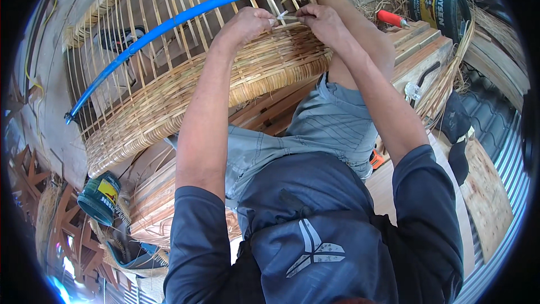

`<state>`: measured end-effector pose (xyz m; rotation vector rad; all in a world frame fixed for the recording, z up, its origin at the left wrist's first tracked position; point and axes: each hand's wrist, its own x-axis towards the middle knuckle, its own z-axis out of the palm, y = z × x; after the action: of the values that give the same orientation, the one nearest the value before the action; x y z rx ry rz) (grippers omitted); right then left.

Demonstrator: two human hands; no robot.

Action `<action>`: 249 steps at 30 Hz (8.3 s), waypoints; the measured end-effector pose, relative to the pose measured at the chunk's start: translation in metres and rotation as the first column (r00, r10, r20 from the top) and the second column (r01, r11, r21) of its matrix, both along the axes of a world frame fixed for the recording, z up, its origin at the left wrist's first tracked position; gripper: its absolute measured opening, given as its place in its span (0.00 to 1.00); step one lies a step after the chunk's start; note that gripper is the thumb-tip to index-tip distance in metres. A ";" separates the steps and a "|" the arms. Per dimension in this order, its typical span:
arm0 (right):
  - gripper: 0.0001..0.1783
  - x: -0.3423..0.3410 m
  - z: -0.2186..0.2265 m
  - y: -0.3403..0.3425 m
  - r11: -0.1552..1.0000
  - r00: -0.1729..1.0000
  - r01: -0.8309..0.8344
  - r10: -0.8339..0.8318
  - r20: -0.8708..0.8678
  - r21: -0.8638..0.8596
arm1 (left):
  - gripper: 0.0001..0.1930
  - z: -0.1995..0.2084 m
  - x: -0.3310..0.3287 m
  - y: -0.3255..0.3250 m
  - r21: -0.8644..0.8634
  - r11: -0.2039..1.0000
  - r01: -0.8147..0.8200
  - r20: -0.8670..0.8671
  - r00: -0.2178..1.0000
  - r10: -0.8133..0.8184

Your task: The recorder is weaving and assembling a bamboo birdcage in an artisanal workshop.

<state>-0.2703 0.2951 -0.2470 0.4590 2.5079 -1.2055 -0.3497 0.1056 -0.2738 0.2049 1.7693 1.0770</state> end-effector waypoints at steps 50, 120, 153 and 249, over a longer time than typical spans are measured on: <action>0.13 0.006 0.008 -0.011 0.996 0.992 0.089 -0.086 0.097 -0.028 | 0.16 0.005 -0.006 -0.010 0.083 0.995 -0.063 0.039 0.997 0.060; 0.09 0.028 0.005 0.030 0.849 0.829 -0.067 0.340 -0.444 0.524 | 0.09 -0.002 0.002 0.009 0.146 0.989 -0.029 0.024 0.999 0.026; 0.11 -0.034 -0.014 -0.014 0.945 0.952 -0.221 0.155 0.265 0.241 | 0.06 0.019 -0.006 0.011 -0.199 0.980 0.019 0.084 0.996 -0.002; 0.16 -0.056 -0.055 0.024 0.696 0.966 -0.251 0.222 -0.132 -0.673 | 0.13 0.020 0.020 -0.013 -0.291 0.926 0.238 -0.609 0.701 -0.372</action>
<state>-0.3263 0.3187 -0.3023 -0.0885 1.8490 -1.8977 -0.3299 0.0930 -0.2537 0.8199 2.3416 0.6021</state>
